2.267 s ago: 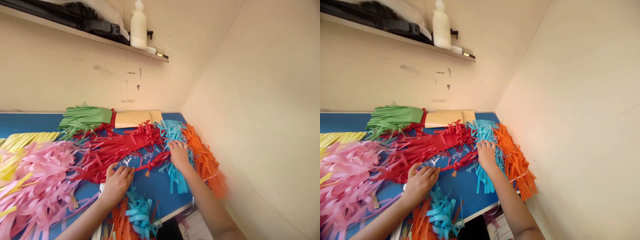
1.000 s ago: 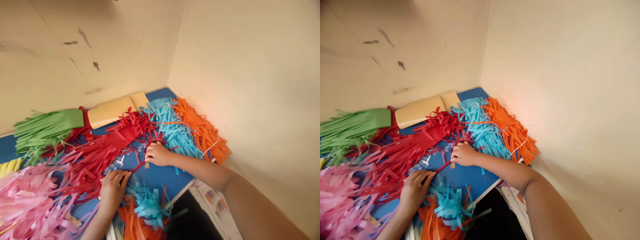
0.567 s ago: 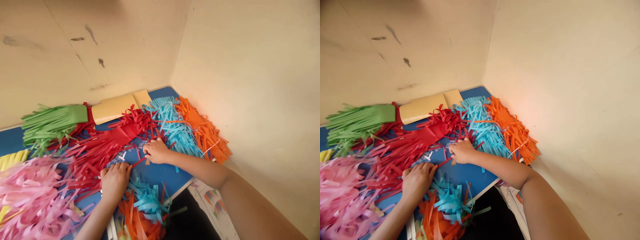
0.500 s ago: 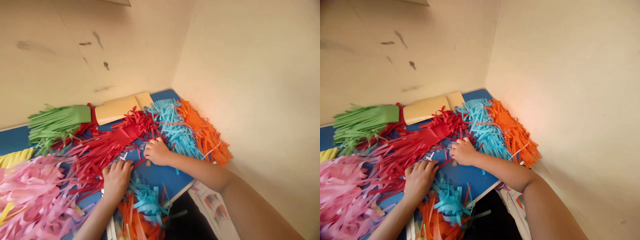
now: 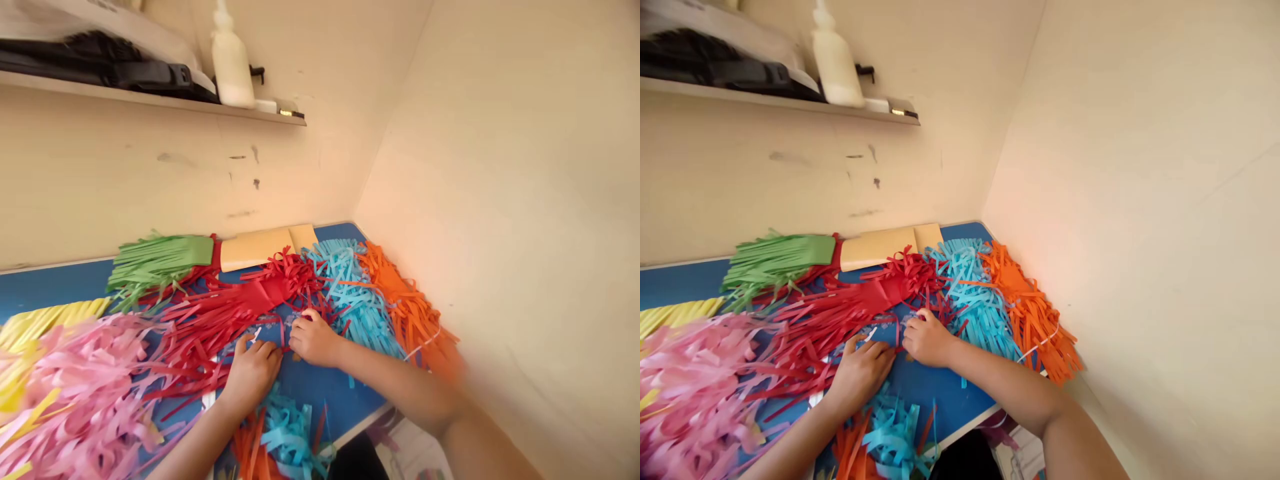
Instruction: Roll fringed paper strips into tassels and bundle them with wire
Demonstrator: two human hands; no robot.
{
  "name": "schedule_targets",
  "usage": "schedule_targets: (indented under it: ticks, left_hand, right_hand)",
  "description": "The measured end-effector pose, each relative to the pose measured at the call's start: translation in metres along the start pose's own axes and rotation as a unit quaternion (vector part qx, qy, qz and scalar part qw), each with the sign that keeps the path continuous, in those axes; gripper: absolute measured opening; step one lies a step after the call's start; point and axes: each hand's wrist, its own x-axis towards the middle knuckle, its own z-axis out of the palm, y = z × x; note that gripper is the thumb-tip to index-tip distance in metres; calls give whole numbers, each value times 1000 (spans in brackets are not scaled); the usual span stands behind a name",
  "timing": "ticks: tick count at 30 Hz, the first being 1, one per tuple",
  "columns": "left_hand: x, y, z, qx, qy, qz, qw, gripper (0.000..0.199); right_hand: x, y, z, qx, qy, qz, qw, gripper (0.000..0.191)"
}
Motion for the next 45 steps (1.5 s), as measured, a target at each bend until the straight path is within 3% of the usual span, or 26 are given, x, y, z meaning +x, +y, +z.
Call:
schedule_targets:
  ticks: [6,14,22,28,32,34,35,38,40,42,45]
  left_hand:
    - [-1,1,-1,6,-28,-1,1000,23]
    - [-10,4,0,15,-11,-33,999,18]
    - [-11,-1,2,8,-3,-38,999,23]
    - [-9,4,0,12,26,-58,998,22]
    - [-10,-3,-28,-6,57,-56,997,21]
    - [-11,-9,-53,-26,90,-41,995,23]
    - [-11,-12,-66,-35,109,-28,993,24]
    - [-9,-15,-96,-47,151,-6,987,28]
    - [-7,-13,-105,-62,181,-17,981,28]
    - [-5,-8,-109,-87,217,-61,970,19]
    - [-6,2,-108,-142,244,-172,944,9]
  right_hand:
    - [6,-6,-3,0,-38,-54,998,31]
    - [12,-9,-4,13,-60,23,998,22]
    - [30,-14,-3,32,-103,-11,994,23]
    - [35,-11,-7,63,-119,58,989,15]
    - [36,-13,-39,118,-107,133,978,16]
    - [41,-9,-62,264,-84,189,942,21]
    - [44,-7,-73,375,-84,208,899,24]
    - [55,-1,-92,676,-113,216,695,33]
    - [60,-4,-94,763,-108,233,593,36]
    - [63,-14,-88,799,-69,262,537,36]
    - [64,-37,-78,819,22,311,481,35]
